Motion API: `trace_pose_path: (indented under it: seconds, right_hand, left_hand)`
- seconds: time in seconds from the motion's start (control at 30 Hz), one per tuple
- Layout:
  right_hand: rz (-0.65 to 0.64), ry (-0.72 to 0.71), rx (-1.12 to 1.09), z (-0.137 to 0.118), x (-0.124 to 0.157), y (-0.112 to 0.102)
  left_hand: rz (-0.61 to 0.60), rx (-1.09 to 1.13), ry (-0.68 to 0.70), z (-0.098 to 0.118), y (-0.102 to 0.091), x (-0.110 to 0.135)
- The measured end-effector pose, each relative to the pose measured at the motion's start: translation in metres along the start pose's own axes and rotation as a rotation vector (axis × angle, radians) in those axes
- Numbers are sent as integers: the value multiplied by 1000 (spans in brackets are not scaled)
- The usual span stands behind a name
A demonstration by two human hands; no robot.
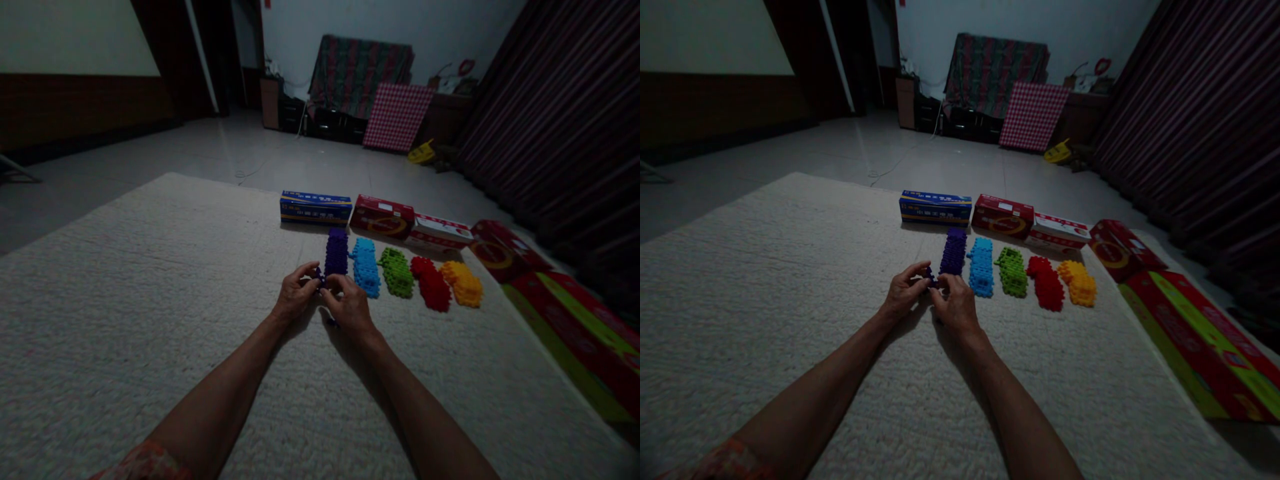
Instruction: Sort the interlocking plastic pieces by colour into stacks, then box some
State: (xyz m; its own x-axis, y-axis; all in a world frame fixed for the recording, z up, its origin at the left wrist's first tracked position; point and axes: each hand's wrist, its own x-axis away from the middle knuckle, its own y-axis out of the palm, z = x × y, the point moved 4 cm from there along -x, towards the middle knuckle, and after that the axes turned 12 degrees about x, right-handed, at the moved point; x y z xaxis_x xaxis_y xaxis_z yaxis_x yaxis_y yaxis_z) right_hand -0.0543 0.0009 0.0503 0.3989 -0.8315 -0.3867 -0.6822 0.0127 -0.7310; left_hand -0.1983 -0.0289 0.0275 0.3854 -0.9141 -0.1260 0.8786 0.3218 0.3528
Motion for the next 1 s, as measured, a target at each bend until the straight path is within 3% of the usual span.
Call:
trace_pose_path:
  seconds: [0.33,0.6,0.77,1.0]
  right_hand:
    - [-15,55,-61,4,-5,-7]
    - [136,4,65,20,-17,-39]
    - [25,-105,151,17,-12,-30]
    - [-37,-147,248,18,-9,-21]
  left_hand:
    - [-36,55,-21,-4,3,-1]
    - [189,92,-42,-2,-3,-4]
    - [249,86,-34,1,-4,-4]
    - [296,92,-14,-2,-5,-5]
